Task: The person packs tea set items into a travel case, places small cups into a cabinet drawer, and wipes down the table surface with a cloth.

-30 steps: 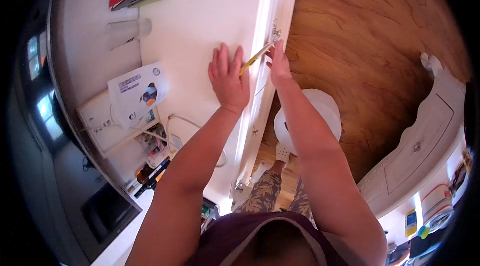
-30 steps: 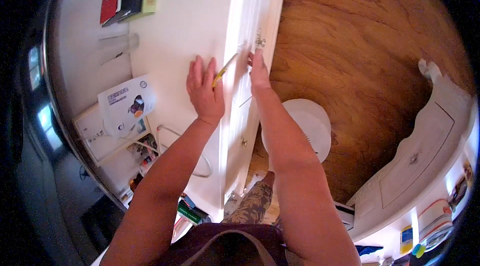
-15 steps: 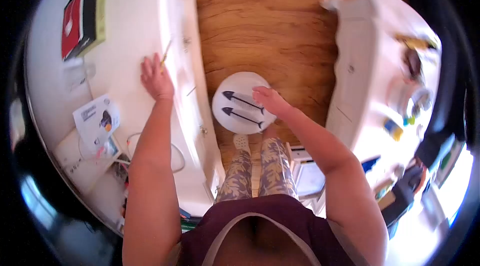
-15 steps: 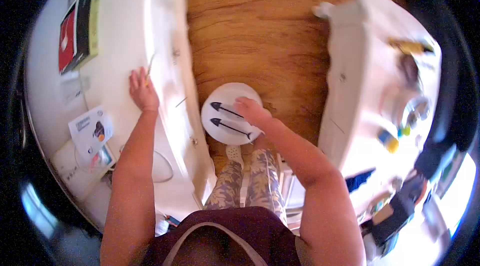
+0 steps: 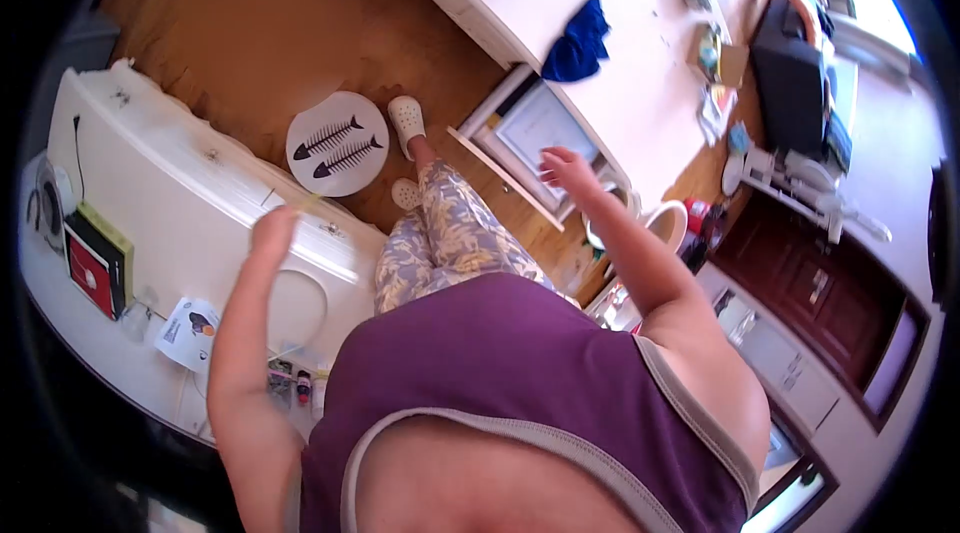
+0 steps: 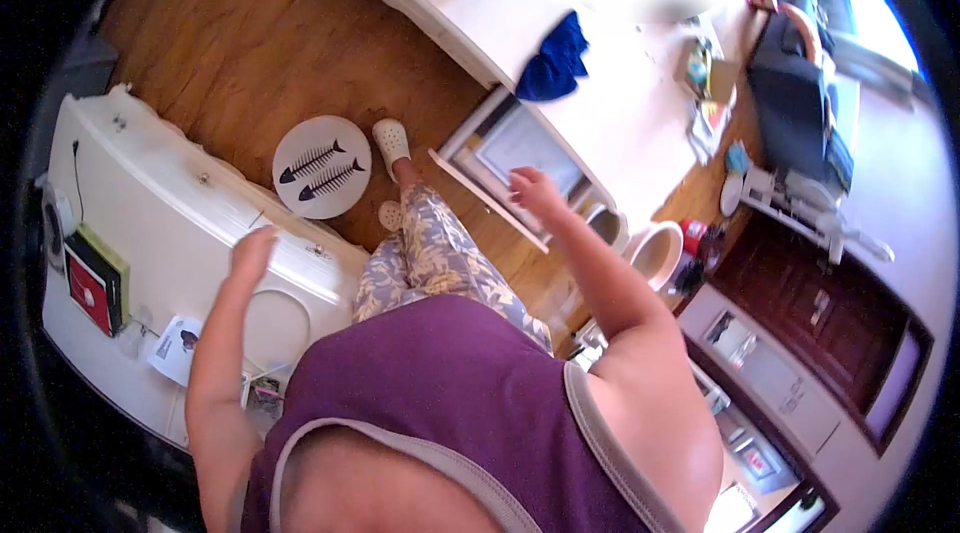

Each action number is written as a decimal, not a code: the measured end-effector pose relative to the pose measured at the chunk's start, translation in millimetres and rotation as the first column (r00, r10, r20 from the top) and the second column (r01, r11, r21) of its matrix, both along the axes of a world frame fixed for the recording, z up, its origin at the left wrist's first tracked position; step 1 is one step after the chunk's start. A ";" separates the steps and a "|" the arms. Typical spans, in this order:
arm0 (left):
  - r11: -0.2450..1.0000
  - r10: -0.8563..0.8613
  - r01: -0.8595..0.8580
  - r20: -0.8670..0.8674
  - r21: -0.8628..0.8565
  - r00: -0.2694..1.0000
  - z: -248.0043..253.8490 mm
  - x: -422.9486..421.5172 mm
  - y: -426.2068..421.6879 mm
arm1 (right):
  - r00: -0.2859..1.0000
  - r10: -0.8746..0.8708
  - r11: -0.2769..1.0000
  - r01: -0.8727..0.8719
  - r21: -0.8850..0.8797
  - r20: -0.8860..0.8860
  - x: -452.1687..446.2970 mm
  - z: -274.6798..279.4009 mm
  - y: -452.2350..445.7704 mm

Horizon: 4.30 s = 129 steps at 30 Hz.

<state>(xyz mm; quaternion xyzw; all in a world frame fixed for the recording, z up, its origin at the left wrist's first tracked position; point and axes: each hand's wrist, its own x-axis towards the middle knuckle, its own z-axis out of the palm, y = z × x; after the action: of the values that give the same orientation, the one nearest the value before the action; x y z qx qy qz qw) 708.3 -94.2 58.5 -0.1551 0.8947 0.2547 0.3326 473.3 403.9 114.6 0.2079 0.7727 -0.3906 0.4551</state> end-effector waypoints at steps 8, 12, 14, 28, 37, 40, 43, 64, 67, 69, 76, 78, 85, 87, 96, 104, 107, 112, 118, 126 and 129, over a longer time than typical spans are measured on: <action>0.808 -0.483 0.524 -0.205 0.271 0.851 65.5 -105.1 235.2 | 0.989 0.145 0.904 -0.127 -0.409 0.013 122.1 46.1 -50.9; 0.653 -0.614 0.682 -0.298 0.328 0.731 105.3 -124.6 270.5 | 0.637 0.654 0.716 -0.695 0.062 -0.409 105.6 77.5 -29.2; 0.638 -0.611 0.698 -0.339 0.325 0.716 110.0 -123.4 275.1 | 0.585 0.742 0.657 -0.731 0.185 -0.327 101.4 84.3 -26.5; 0.878 -0.385 0.441 -0.274 0.185 0.881 94.3 -115.0 235.3 | 0.657 0.683 0.713 -0.695 0.094 -0.320 112.3 40.9 99.4; 0.969 -0.128 0.117 0.038 0.219 0.991 57.3 -151.0 258.0 | 0.511 -0.852 0.463 0.838 -0.289 0.116 175.7 19.5 280.1; 0.942 -0.209 0.164 0.133 0.293 0.969 87.3 -182.9 332.2 | 0.006 -0.991 -0.035 0.956 -0.291 0.137 195.8 38.5 366.8; 0.878 -0.289 0.264 0.003 0.399 0.957 86.7 -217.9 396.3 | -0.284 -0.959 -0.269 0.870 -0.413 0.028 203.3 68.8 506.0; 0.833 -0.534 0.516 -0.530 -0.198 0.659 43.4 -301.6 494.0 | 0.610 -0.406 0.825 0.564 0.014 -0.680 19.7 -80.4 442.4; 0.850 -0.527 0.431 -0.525 -0.304 0.668 23.6 -328.5 503.9 | 0.646 -0.037 0.885 0.376 0.276 -0.762 -54.2 -89.0 419.2; 0.865 -0.501 0.385 -0.532 -0.322 0.682 1.8 -348.7 506.2 | 0.603 0.092 0.873 0.335 0.356 -0.792 -99.5 -112.7 410.9; 0.937 -0.318 0.150 -0.591 -0.315 0.741 -32.9 -424.7 513.1 | 0.607 0.278 0.736 0.364 0.571 -0.745 -198.4 -155.3 385.3; 0.936 -0.303 0.127 -0.570 -0.327 0.764 -51.3 -441.8 511.6 | 0.695 0.376 0.543 0.371 0.753 -0.613 -201.8 -168.5 371.9; 0.995 -0.051 -0.027 -0.744 -0.092 0.666 -76.2 -487.0 467.6 | 0.712 0.377 0.553 0.339 0.761 -0.592 -200.2 -170.1 375.4; 0.996 0.073 -0.084 -0.814 0.029 0.576 -66.6 -516.8 455.2 | 0.715 0.361 0.561 0.346 0.752 -0.599 -203.9 -168.1 375.8; 0.902 -0.134 -0.183 -0.656 -0.391 0.743 -109.4 -683.7 428.8 | 0.730 0.344 0.597 0.316 0.737 -0.591 -200.8 -162.8 375.4; 0.917 -0.398 0.234 -0.716 -0.323 0.574 -99.7 -695.6 580.2 | 0.714 0.310 0.657 0.317 0.685 -0.628 -200.8 -158.2 374.6; 0.863 -0.474 0.422 -0.734 -0.278 0.486 -90.4 -670.1 622.9 | 0.713 0.292 0.671 0.323 0.668 -0.638 -199.7 -158.3 373.6; 0.765 -0.566 0.582 -0.718 -0.274 0.405 -80.1 -624.6 660.9 | 0.668 0.300 0.691 0.341 0.638 -0.681 -198.0 -162.3 376.6; 0.742 -0.601 0.615 -0.672 -0.266 0.433 -72.9 -559.4 703.0 | 0.514 0.071 0.844 0.426 0.326 -0.855 -188.6 -158.4 385.7; 0.948 -0.268 0.291 -0.810 -0.127 0.522 -89.5 -496.8 735.5 | 0.188 -0.262 0.873 0.463 -0.149 -0.947 -165.9 -144.8 448.6; 0.981 -0.192 0.091 -0.842 -0.169 0.504 -96.4 -470.8 744.3 | 0.205 -0.313 0.896 0.389 -0.217 -0.927 -176.5 -139.9 451.9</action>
<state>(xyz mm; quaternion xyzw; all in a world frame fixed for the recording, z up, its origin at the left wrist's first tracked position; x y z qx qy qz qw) 237.5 650.1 -37.8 0.0467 0.9636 0.2235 -0.1388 296.8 855.9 -25.3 0.1208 0.8325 -0.5035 -0.1970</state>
